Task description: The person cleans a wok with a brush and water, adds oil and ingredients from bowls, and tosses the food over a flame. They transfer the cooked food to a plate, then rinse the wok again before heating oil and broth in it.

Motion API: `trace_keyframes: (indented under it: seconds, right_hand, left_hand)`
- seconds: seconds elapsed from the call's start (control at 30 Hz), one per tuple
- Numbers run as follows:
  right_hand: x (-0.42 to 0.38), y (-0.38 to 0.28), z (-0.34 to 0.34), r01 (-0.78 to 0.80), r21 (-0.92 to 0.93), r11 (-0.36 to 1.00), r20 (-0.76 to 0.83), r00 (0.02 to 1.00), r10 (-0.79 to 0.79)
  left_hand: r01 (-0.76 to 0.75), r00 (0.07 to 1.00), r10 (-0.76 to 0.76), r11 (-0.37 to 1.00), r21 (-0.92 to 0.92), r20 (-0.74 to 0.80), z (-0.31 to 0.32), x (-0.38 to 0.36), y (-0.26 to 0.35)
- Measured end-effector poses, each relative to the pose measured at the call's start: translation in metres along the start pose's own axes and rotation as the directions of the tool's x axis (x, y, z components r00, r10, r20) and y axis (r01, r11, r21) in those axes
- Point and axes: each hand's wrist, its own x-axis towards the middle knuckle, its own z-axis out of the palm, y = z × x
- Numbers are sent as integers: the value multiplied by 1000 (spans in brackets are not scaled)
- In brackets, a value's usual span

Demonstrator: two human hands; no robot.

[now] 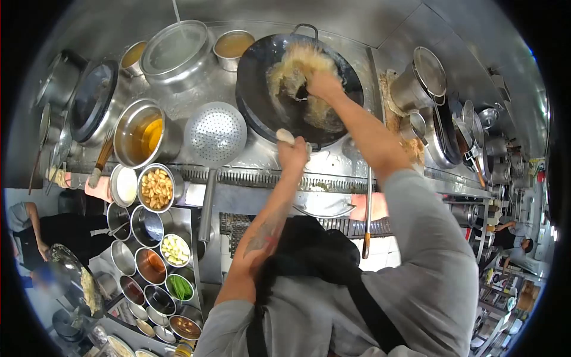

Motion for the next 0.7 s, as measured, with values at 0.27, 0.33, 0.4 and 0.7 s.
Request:
trace_keyframes:
  seconds: [0.27,0.33,0.4,0.7]
  right_hand:
    - [-154,-6,-32,128,-115,985,243,965,-97]
    - [-117,7,-51,54,-250,967,121,992,-24]
    - [-1,47,-2,74,-160,984,100,993,-59]
    - [-177,-12,-39,167,219,961,187,960,-210]
  left_hand:
    - [-126,992,125,992,-27,-22,9,13,-16]
    - [-200,977,193,977,-78,-86,7,9,5]
    - [-46,994,57,992,-120,90,1,1,10]
    - [-107,926,55,987,121,374,-66,36,56]
